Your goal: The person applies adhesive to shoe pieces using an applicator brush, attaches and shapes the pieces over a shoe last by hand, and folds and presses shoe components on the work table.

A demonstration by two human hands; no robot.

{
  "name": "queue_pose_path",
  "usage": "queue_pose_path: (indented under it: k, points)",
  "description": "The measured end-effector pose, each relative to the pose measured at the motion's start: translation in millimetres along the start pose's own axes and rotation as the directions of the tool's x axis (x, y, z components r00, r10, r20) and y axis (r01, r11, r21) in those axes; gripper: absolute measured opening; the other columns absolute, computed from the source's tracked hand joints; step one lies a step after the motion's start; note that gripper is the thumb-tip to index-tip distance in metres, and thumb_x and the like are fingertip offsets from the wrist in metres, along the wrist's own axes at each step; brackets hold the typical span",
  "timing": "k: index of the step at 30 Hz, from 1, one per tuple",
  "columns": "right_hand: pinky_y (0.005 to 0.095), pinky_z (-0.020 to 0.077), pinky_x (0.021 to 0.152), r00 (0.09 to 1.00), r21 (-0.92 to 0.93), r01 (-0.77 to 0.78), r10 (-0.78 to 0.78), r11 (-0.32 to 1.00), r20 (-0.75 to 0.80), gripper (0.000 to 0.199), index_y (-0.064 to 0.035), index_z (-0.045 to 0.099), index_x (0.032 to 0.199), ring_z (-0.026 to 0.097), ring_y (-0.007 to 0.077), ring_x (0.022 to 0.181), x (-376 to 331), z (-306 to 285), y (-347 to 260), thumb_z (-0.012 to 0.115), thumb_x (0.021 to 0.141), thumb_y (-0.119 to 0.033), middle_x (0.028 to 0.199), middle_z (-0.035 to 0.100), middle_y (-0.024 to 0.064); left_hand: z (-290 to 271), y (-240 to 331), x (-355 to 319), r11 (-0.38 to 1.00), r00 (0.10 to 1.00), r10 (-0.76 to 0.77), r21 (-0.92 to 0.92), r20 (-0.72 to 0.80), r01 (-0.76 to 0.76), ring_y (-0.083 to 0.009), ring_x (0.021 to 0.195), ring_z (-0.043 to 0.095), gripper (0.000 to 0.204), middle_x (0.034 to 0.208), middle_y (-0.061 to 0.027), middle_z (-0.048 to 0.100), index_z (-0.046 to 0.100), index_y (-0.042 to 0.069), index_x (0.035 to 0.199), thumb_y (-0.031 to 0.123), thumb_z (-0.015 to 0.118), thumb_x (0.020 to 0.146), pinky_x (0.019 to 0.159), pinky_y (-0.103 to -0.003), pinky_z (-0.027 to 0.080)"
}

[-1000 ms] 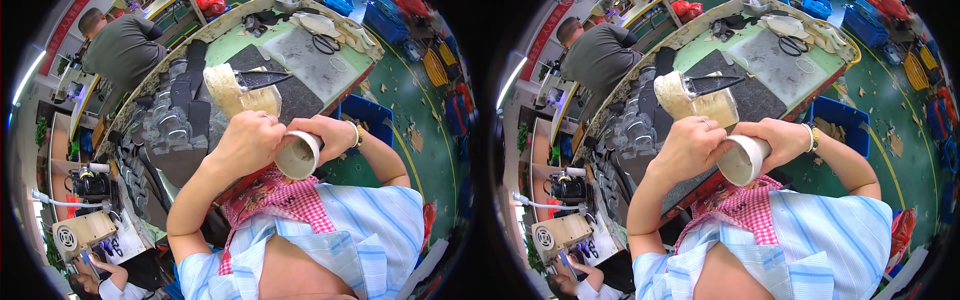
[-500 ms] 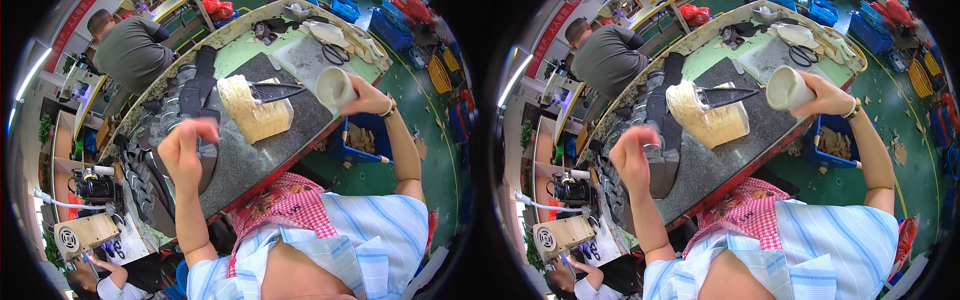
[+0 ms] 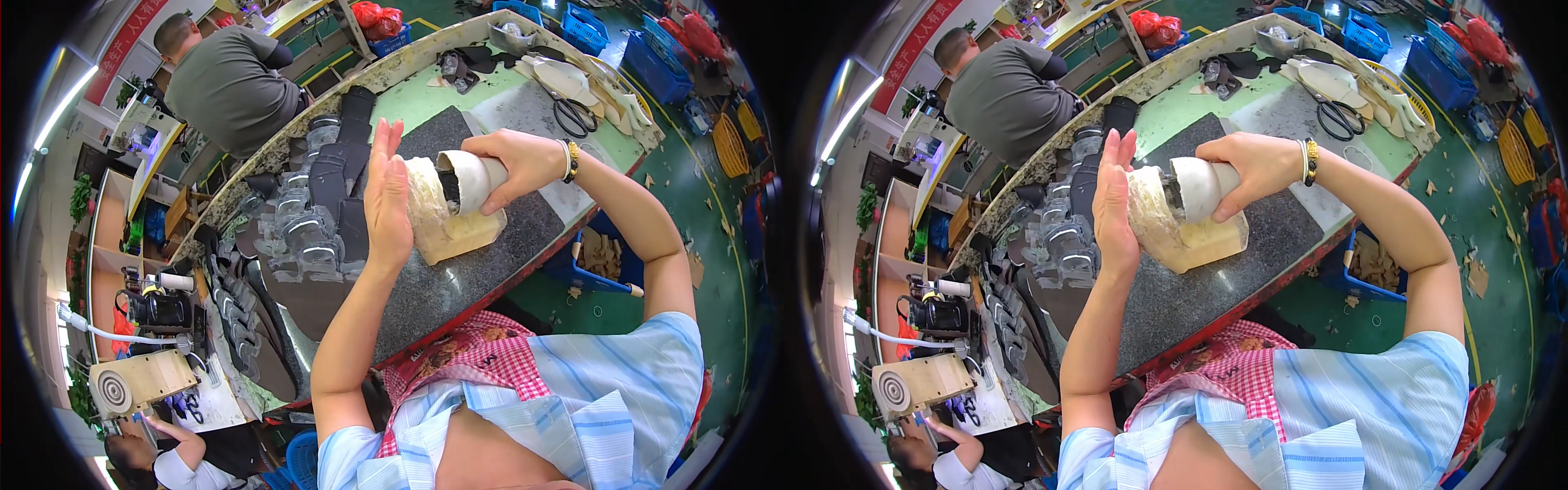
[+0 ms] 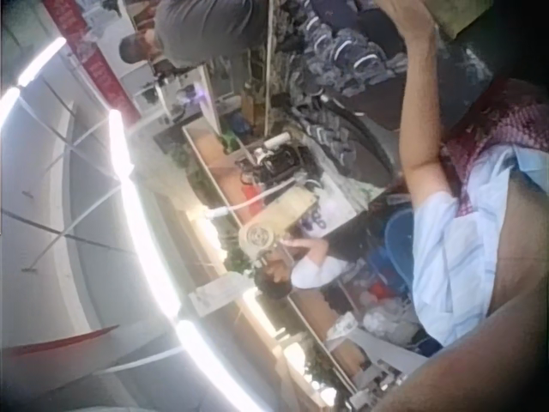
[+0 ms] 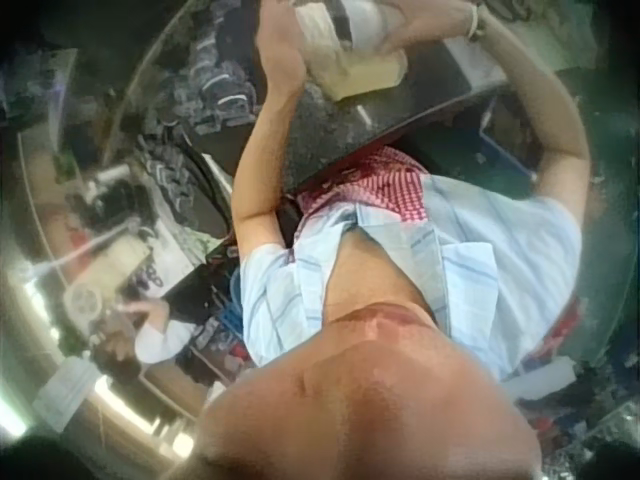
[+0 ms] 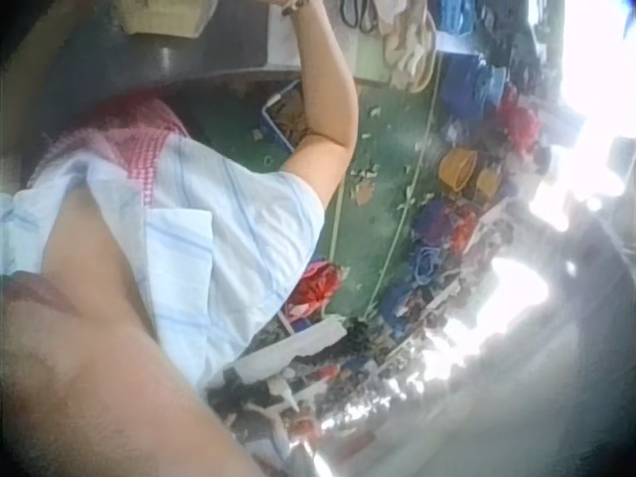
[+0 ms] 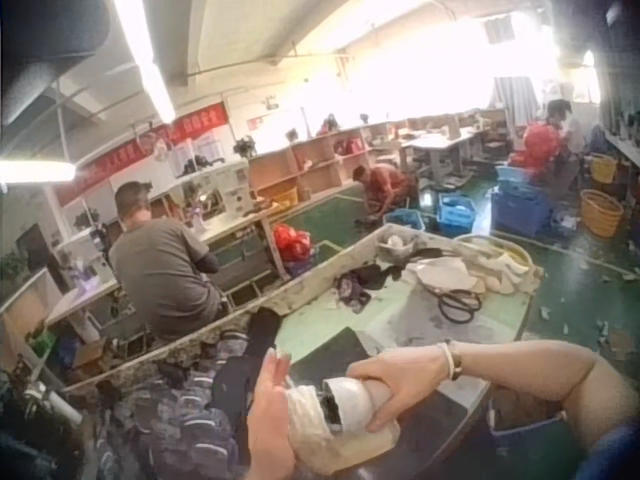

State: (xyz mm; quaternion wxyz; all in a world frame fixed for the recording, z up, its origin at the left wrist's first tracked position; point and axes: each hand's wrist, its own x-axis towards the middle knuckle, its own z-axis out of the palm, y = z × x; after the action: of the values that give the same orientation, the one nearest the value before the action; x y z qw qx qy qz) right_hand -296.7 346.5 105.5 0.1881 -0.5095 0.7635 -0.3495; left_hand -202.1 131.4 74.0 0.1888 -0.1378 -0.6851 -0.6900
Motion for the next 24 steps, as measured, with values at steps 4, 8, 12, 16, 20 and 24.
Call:
queue_pose_path:
  k: [4,8,12,16,20,24]
  points:
    - [0.0399,0.0515,0.076,0.984,-0.150,-0.113,0.132,0.982,0.121,0.061,0.0015,0.060,0.104,0.066,0.0350,0.089,16,-18,-29,0.082,0.067,-0.042,0.095,0.067,0.0200,6,12,3,0.996,1.000,0.005,0.085,-0.007,-0.005,-0.0277,0.142,0.030,0.063,0.150,-0.0186,0.036,0.022,-0.002,0.151,0.038,0.034,0.104,0.116,-0.040,0.019]
    - [0.0432,0.0516,0.079,0.968,-0.308,-0.146,0.200,0.940,0.152,0.064,0.0055,0.057,0.103,0.065,0.0382,0.090,23,-20,-49,0.080,0.068,-0.043,0.092,0.066,0.0238,10,17,2,0.994,1.000,0.021,0.107,-0.008,-0.020,-0.0281,0.141,0.031,0.063,0.149,-0.0186,0.038,0.022,-0.003,0.151,0.038,0.035,0.104,0.116,-0.041,0.018]
    - [0.0465,0.0513,0.072,0.973,-0.368,-0.098,0.166,0.925,0.160,0.064,0.0047,0.050,0.101,0.065,0.0415,0.081,19,-20,-52,0.081,0.068,-0.041,0.082,0.066,0.0239,11,20,1,0.999,0.998,0.041,0.018,0.048,-0.042,-0.0292,0.141,0.031,0.071,0.149,-0.0209,0.036,0.023,-0.004,0.150,0.045,0.037,0.102,0.117,-0.042,0.016]
    - [0.0467,0.0511,0.072,0.949,-0.374,-0.025,0.140,0.927,0.283,0.065,0.0054,0.050,0.102,0.066,0.0417,0.081,24,-22,-52,0.081,0.068,-0.041,0.079,0.066,0.0240,5,11,-5,0.998,0.996,0.038,-0.046,0.079,-0.034,-0.0305,0.143,0.026,0.075,0.152,-0.0233,0.031,0.020,-0.005,0.150,0.042,0.045,0.098,0.116,-0.041,0.016]
    - [0.0456,0.0509,0.070,0.947,-0.384,-0.041,0.158,0.922,0.278,0.064,0.0023,0.051,0.106,0.065,0.0409,0.079,21,-21,-58,0.081,0.068,-0.040,0.080,0.066,0.0219,13,12,-7,0.987,0.987,0.158,-0.034,0.008,-0.157,-0.0313,0.144,0.025,0.078,0.152,-0.0239,0.029,0.018,-0.004,0.151,0.045,0.047,0.097,0.116,-0.042,0.015]
    - [0.0365,0.0516,0.063,0.994,-0.381,-0.099,0.071,0.919,-0.088,0.054,-0.0040,0.059,0.101,0.066,0.0254,0.070,26,-48,-30,0.082,0.070,-0.042,0.079,0.068,0.0122,11,17,33,0.952,0.887,0.300,0.052,-0.351,-0.302,-0.0295,0.139,0.034,0.064,0.149,-0.0198,0.036,0.026,-0.003,0.147,0.041,0.039,0.102,0.115,-0.043,0.020]
